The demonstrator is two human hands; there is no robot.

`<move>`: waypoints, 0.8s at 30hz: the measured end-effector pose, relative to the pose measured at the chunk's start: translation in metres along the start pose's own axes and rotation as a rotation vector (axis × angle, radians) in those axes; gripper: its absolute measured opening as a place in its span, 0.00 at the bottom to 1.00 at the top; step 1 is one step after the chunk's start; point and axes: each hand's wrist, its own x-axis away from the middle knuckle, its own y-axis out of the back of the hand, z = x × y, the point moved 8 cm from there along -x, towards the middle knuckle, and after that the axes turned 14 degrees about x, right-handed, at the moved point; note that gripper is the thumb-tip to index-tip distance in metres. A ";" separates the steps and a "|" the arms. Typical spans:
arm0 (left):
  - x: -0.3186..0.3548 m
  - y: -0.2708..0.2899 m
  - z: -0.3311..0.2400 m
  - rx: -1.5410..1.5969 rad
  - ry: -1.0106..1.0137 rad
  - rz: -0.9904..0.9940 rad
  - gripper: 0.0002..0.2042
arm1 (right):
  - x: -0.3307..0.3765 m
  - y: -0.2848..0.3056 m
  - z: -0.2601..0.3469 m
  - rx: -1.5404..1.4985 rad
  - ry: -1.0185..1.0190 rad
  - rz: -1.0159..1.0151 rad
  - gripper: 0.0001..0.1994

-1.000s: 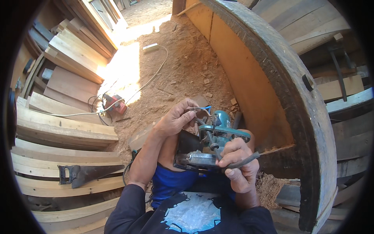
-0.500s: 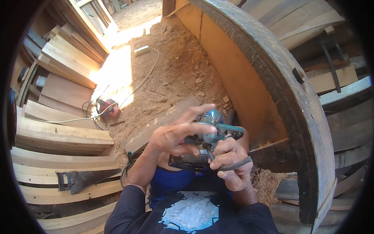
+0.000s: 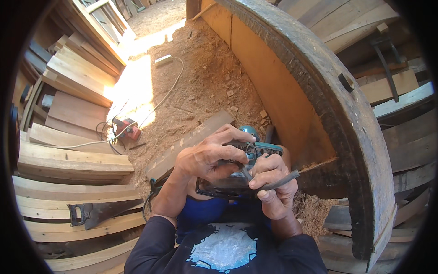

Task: The person repairs a circular saw by stripping and connecting electrical wires using their hands and a hammer.

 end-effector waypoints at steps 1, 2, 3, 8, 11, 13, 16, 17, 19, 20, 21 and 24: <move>0.001 0.002 0.004 0.026 0.039 -0.027 0.16 | 0.000 0.000 0.001 0.000 0.001 0.000 0.14; 0.002 0.003 0.004 0.024 0.038 -0.027 0.16 | 0.000 0.000 0.001 -0.016 -0.007 -0.001 0.14; 0.001 0.005 0.002 -0.028 0.043 -0.054 0.17 | 0.001 0.000 0.000 -0.032 -0.018 -0.004 0.13; 0.009 0.011 0.014 -0.088 0.047 -0.132 0.19 | 0.000 -0.002 0.002 0.015 0.024 0.036 0.12; 0.012 0.008 0.018 -0.038 0.066 -0.118 0.20 | 0.000 -0.003 0.008 0.088 0.064 0.104 0.12; 0.017 0.007 0.022 0.186 0.099 -0.128 0.19 | -0.005 -0.009 0.016 0.157 0.108 0.211 0.11; 0.023 0.014 0.017 0.167 0.106 -0.197 0.19 | -0.006 -0.008 0.016 0.236 -0.039 0.307 0.14; 0.024 0.011 0.015 0.168 0.106 -0.190 0.19 | -0.006 -0.006 0.014 0.216 -0.076 0.329 0.14; 0.026 0.014 0.014 0.228 0.126 -0.305 0.22 | -0.004 0.000 0.013 0.182 -0.096 0.324 0.14; 0.024 0.015 0.012 0.230 0.122 -0.298 0.22 | -0.004 0.002 0.012 0.141 -0.119 0.326 0.13; 0.025 0.015 0.006 0.192 0.103 -0.283 0.23 | -0.003 0.004 0.010 0.141 -0.119 0.324 0.13; 0.034 0.011 0.006 0.217 0.103 -0.348 0.24 | -0.003 0.010 0.012 0.076 -0.072 0.349 0.12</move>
